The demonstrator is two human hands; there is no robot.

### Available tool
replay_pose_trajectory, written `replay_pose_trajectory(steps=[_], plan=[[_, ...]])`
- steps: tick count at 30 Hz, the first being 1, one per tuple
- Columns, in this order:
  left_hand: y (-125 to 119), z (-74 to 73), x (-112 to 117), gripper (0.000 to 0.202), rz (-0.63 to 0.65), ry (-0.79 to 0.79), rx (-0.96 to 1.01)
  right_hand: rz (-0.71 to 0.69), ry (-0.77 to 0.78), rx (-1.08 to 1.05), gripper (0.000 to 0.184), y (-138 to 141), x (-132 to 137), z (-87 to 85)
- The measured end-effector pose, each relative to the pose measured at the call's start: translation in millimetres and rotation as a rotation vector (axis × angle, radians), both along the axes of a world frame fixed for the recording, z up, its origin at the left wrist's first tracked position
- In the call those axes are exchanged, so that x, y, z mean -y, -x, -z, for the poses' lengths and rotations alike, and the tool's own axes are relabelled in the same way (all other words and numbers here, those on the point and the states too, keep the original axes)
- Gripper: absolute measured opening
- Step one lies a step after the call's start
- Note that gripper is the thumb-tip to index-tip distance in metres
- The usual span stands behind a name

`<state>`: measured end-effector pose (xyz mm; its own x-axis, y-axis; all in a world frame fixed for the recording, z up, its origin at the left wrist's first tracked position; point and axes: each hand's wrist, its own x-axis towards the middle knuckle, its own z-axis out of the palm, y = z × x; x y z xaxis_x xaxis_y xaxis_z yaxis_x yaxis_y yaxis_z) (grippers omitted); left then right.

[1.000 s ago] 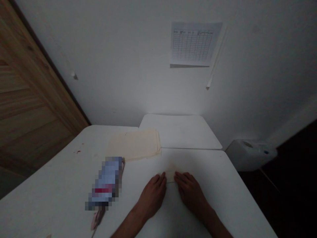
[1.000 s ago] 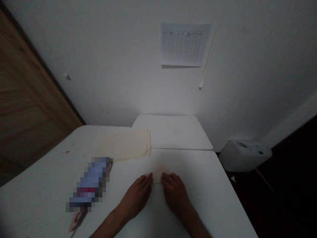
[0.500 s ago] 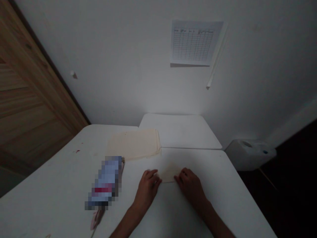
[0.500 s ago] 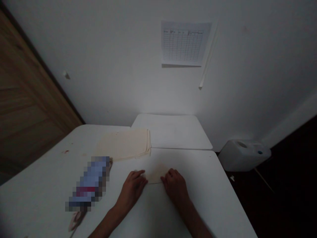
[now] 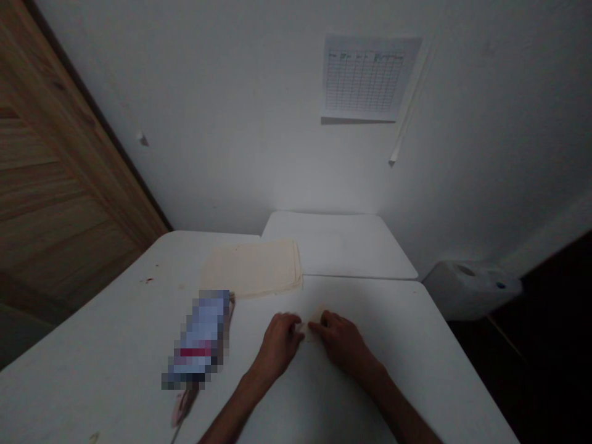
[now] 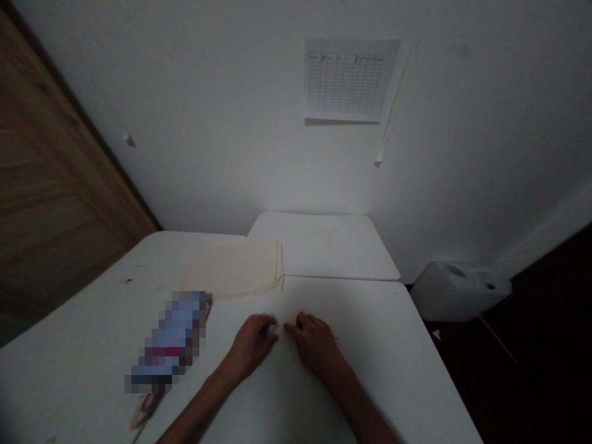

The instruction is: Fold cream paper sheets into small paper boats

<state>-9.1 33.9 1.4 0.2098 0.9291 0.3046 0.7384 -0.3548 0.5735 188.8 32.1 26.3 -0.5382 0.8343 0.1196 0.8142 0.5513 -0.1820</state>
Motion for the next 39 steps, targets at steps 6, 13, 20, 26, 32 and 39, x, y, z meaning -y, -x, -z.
replay_pose_trajectory(steps=[6,13,20,26,32,39], plan=[[-2,-6.5,6,0.009,0.036,-0.001,0.005,-0.004,-0.028,0.040,0.033,2,2,-0.1],[-7,-7.1,17,0.021,0.093,-0.123,-0.102,0.010,-0.005,0.028,0.030,4,3,-3.4],[-7,0.8,18,0.028,0.204,-0.217,-0.380,-0.002,0.004,0.031,0.029,5,1,-2.8],[-1,8.7,24,0.035,0.249,-0.220,-0.417,-0.010,-0.007,0.053,0.037,5,-1,-0.4],[-2,5.2,28,0.028,0.242,-0.161,-0.350,-0.102,-0.036,0.091,0.040,2,-4,-0.4],[0,5.7,36,0.029,0.263,-0.204,-0.506,-0.113,-0.022,0.116,0.039,3,-4,-2.4]])
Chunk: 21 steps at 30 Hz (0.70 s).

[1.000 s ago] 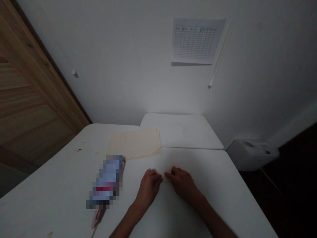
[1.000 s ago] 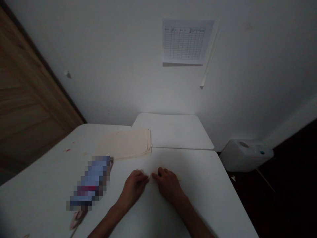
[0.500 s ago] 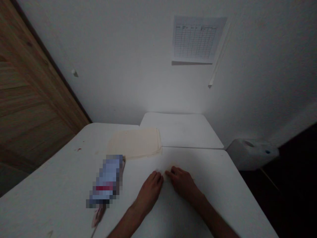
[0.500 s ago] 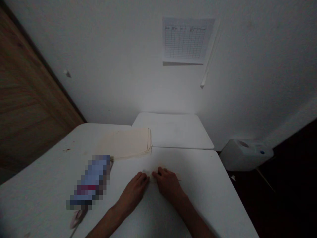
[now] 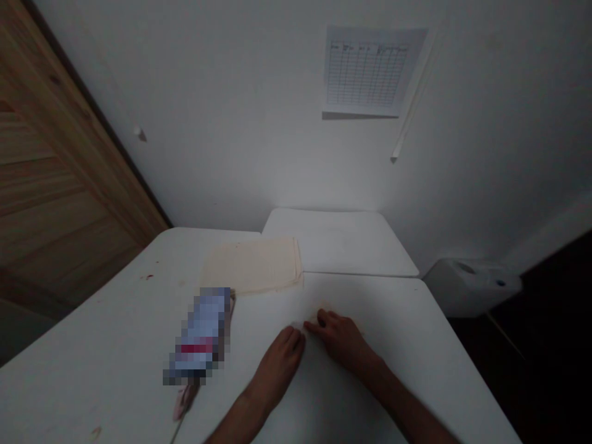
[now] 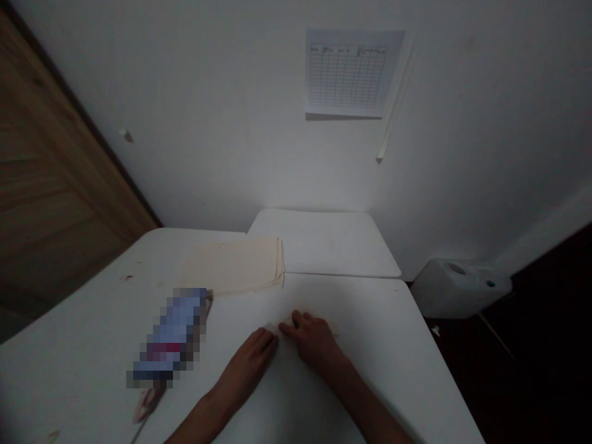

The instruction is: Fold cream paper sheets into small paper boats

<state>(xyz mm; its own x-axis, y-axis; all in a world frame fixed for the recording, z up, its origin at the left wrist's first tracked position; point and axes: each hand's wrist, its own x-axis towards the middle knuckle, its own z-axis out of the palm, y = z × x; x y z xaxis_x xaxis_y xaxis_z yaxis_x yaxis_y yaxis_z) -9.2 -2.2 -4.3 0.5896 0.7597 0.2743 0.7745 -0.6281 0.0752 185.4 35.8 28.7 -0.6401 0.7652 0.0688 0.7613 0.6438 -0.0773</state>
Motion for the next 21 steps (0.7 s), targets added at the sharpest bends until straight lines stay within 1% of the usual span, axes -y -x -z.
replay_pose_trajectory(steps=[2,7,10,16,19,21], plan=[[3,2.9,4,0.033,-0.010,-0.022,-0.009,0.007,0.000,0.008,0.040,0,0,0.6],[10,12.4,16,0.052,-0.053,-0.056,0.011,0.022,0.004,0.005,0.041,1,1,4.8],[11,15.9,21,0.058,-0.075,-0.069,0.002,0.037,0.008,0.003,0.040,2,1,5.9],[10,15.7,23,0.058,-0.101,-0.068,-0.035,0.044,0.045,0.006,0.038,4,3,1.1],[9,15.3,22,0.057,-0.087,-0.076,-0.059,0.074,0.066,-0.042,0.035,5,6,-4.3],[8,14.5,21,0.056,-0.076,-0.078,-0.065,0.088,0.074,-0.091,0.029,7,7,-7.9]])
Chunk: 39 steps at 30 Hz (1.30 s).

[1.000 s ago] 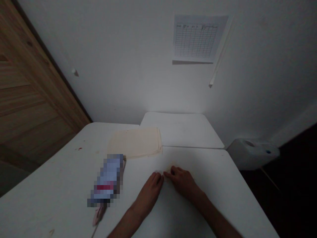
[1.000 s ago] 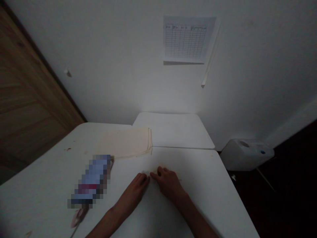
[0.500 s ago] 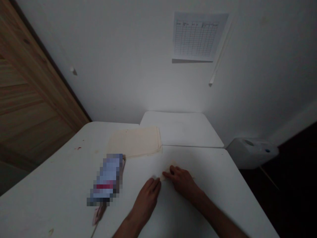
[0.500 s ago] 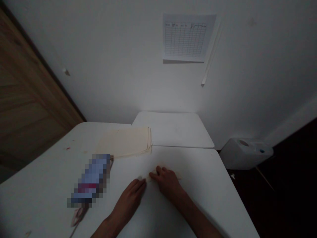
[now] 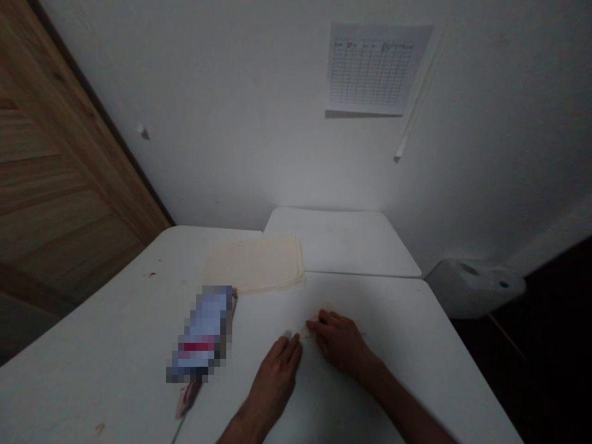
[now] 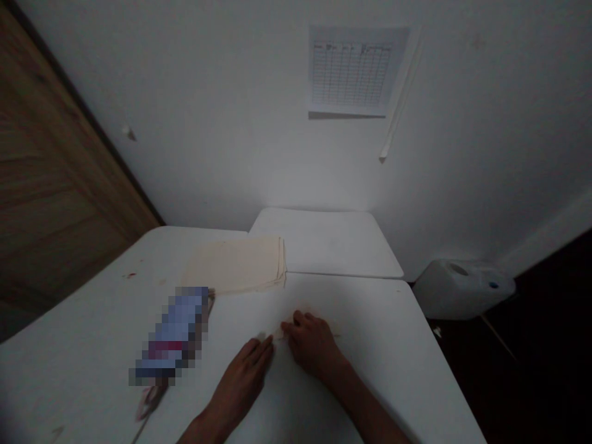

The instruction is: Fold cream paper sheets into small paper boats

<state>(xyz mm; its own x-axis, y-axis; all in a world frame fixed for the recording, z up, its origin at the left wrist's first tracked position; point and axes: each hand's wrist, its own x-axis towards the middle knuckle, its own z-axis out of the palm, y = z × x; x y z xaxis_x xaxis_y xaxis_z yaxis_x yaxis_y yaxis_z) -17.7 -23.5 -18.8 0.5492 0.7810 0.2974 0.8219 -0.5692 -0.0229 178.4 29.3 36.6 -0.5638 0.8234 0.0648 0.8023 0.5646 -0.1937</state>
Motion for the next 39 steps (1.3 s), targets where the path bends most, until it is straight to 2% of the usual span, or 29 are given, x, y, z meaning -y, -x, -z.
replay_pose_trajectory(steps=[2,8,14,21,26,34,39], plan=[[-1,-1.9,0,0.053,0.008,0.003,-0.008,0.010,0.015,-0.037,0.025,2,-1,-2.3],[-2,-8.3,1,0.051,0.007,0.006,-0.014,0.065,0.107,-0.081,0.030,8,-14,-0.8],[-2,-9.1,1,0.053,-0.003,-0.003,0.005,0.078,0.122,-0.084,0.026,7,-19,-1.2],[-2,-7.5,-1,0.053,-0.014,0.045,0.052,0.026,0.162,-0.090,0.023,1,-20,-7.8],[-5,-12.2,-5,0.049,-0.024,0.088,0.062,0.000,0.190,-0.104,0.026,-1,-21,-9.4],[-2,-19.8,-12,0.067,0.026,0.182,0.073,0.005,0.204,-0.146,0.027,-1,-18,-9.4],[-3,-30.4,-11,0.065,0.012,0.213,0.110,0.032,0.192,-0.139,0.026,-1,-17,-5.5]])
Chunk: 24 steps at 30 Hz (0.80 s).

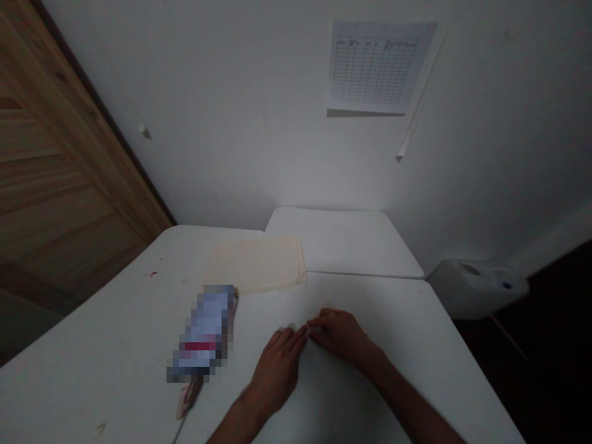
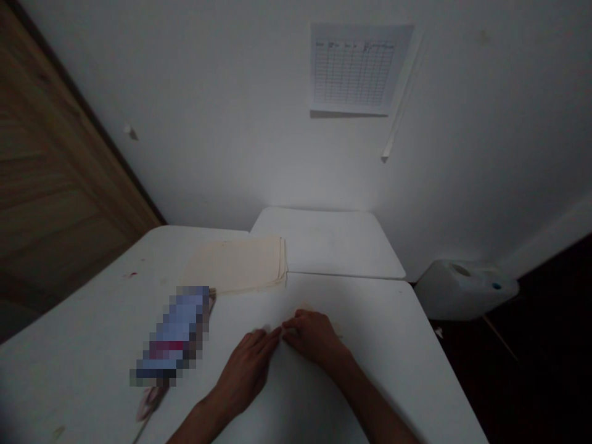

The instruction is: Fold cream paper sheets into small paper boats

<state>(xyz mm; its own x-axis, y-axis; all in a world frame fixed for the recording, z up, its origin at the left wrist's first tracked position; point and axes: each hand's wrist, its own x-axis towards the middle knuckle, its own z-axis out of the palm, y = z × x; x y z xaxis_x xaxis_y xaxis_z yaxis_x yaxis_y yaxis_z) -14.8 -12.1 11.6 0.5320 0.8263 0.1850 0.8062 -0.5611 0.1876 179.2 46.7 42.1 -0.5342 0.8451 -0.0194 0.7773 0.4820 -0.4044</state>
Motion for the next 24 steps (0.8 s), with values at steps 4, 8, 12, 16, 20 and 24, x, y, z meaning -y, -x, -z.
replay_pose_trajectory(steps=[4,8,12,16,20,24], plan=[[4,-0.4,8,0.060,-0.017,-0.037,0.031,0.007,0.008,0.005,0.026,1,1,-0.3],[10,3.6,18,0.060,-0.018,-0.056,-0.008,0.018,0.024,0.003,0.027,1,2,-3.2],[11,6.9,23,0.059,-0.024,-0.101,-0.052,0.019,0.033,-0.007,0.028,1,2,-2.0],[11,10.3,23,0.052,-0.019,-0.144,-0.086,0.024,0.017,-0.012,0.028,0,2,2.2],[10,10.6,21,0.046,-0.017,-0.179,-0.082,0.036,0.003,-0.024,0.030,0,4,5.9],[9,7.0,20,0.043,-0.011,-0.194,-0.042,0.064,-0.029,-0.009,0.031,2,8,10.2]])
